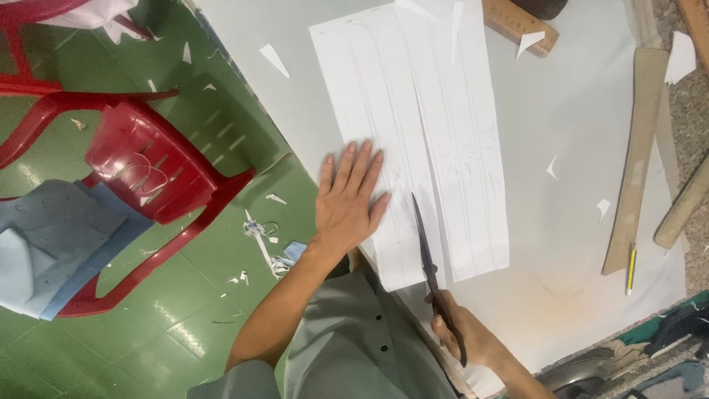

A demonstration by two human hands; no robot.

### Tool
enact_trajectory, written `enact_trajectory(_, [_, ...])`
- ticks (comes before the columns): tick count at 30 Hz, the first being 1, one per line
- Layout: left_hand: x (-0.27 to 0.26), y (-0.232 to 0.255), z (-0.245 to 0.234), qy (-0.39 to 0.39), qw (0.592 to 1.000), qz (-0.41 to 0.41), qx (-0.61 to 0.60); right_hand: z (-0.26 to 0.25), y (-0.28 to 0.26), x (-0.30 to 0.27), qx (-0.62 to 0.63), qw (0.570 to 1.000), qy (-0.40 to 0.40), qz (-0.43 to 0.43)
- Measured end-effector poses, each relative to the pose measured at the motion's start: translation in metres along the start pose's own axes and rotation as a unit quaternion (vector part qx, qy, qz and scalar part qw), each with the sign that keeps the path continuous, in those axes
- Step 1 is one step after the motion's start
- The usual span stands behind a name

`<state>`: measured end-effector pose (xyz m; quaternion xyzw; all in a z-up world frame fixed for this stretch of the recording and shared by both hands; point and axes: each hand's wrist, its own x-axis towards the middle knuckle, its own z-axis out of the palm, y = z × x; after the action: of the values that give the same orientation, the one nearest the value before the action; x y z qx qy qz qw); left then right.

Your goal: The person uses large shears to cut a long strip from a sheet of white paper on a work table. They hold the paper with one hand while cutting along a marked line, then trim the resulting strip into smaller pieces.

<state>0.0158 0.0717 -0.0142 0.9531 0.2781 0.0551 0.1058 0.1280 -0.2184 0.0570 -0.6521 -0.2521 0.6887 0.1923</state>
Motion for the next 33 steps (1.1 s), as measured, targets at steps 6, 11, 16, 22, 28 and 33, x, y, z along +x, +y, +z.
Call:
enact_trajectory(6, [-0.001, -0.002, 0.003, -0.001, 1.000, 0.005, 0.003, -0.017, -0.056, 0.034, -0.019, 0.996, 0.015, 0.089])
enact_trajectory(11, [0.001, -0.003, 0.001, 0.014, 1.000, 0.007, -0.007, -0.020, -0.065, 0.040, -0.001, 0.996, 0.032, 0.087])
enact_trajectory(16, [0.001, -0.003, 0.000, 0.004, 1.000, 0.007, -0.006, -0.020, -0.063, 0.041, -0.014, 0.992, 0.067, 0.105])
enact_trajectory(22, [0.002, -0.005, -0.001, 0.002, 0.999, 0.003, -0.033, -0.039, -0.068, 0.044, -0.026, 0.998, 0.004, 0.060])
enact_trajectory(28, [0.012, -0.016, -0.012, 0.012, 0.997, 0.010, -0.076, -0.049, -0.115, 0.071, -0.043, 0.993, 0.037, 0.101])
enact_trajectory(33, [0.082, -0.064, -0.041, 0.035, 0.999, 0.036, -0.005, -0.048, -0.107, 0.072, -0.012, 0.995, 0.035, 0.093])
